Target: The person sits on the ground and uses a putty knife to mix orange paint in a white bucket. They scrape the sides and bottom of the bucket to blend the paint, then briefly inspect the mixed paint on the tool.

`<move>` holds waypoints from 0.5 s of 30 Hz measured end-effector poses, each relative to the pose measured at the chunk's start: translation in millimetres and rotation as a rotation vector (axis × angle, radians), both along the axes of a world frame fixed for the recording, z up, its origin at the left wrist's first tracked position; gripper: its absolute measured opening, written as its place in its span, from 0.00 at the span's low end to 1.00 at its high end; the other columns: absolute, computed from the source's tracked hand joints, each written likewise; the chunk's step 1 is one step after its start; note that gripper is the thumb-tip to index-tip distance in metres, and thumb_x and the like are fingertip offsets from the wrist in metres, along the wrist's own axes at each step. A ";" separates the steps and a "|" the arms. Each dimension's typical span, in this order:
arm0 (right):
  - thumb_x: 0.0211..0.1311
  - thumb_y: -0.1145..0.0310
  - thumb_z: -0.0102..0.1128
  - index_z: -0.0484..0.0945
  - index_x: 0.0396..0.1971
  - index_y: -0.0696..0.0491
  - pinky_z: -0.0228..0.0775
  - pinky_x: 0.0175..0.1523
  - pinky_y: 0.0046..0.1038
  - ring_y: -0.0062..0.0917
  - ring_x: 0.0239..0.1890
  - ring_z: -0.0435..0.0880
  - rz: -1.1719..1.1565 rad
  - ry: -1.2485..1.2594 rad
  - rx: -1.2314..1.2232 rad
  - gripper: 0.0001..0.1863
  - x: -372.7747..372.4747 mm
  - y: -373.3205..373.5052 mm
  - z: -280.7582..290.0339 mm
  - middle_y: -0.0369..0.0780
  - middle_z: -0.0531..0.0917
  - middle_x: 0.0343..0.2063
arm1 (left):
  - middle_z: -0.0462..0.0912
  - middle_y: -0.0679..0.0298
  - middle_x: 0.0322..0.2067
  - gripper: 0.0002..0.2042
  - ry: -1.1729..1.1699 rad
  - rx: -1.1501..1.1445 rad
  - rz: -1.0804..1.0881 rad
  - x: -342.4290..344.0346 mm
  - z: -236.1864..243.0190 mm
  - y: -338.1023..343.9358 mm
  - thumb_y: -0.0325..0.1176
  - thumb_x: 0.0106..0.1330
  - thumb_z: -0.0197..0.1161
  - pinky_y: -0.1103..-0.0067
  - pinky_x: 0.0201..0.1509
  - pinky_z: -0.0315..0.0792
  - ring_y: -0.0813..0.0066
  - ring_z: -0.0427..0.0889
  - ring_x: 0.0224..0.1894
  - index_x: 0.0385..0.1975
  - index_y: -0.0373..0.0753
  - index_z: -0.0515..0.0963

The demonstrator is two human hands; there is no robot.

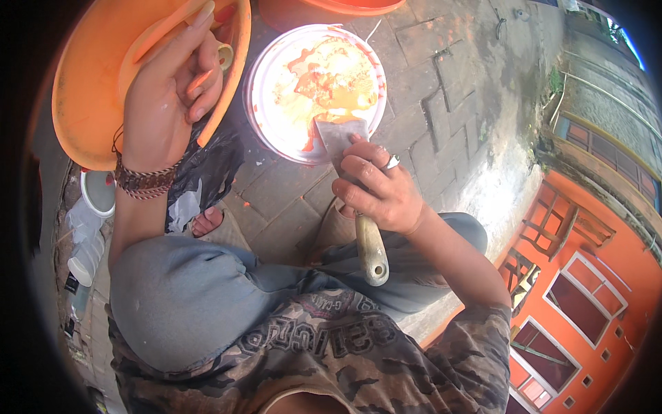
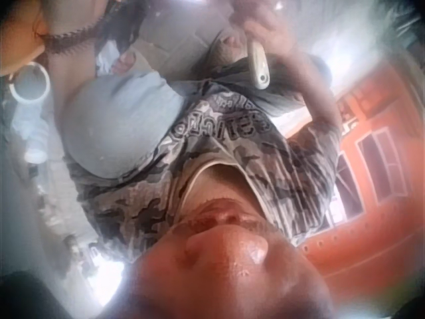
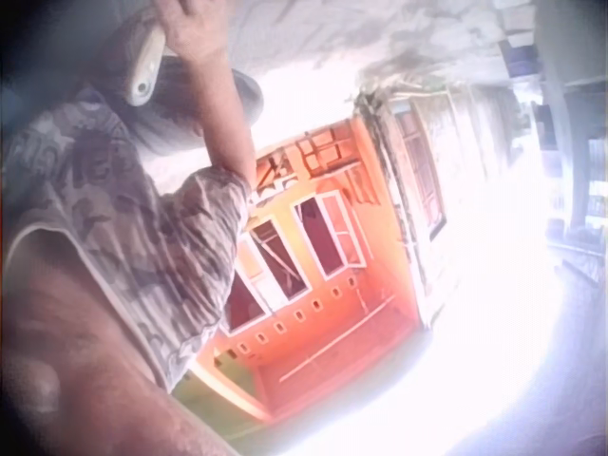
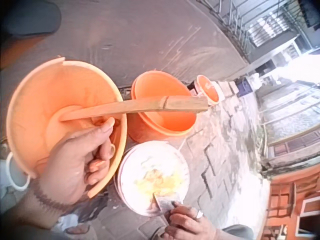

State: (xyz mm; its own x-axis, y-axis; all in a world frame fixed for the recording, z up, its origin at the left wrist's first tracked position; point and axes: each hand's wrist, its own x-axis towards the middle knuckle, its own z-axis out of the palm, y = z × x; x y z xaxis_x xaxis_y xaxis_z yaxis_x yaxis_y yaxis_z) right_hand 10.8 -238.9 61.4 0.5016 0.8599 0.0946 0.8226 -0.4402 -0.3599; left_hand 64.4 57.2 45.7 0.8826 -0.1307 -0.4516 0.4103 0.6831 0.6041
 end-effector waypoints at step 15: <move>0.66 0.78 0.63 0.73 0.39 0.57 0.70 0.39 0.17 0.15 0.33 0.78 -0.866 0.129 0.740 0.08 10.1 43.6 20.7 0.38 0.79 0.34 | 0.67 0.71 0.18 0.19 0.012 -0.073 0.033 -9.2 -5.2 5.8 0.43 0.76 0.55 0.88 0.16 0.54 0.86 0.61 0.15 0.24 0.39 0.72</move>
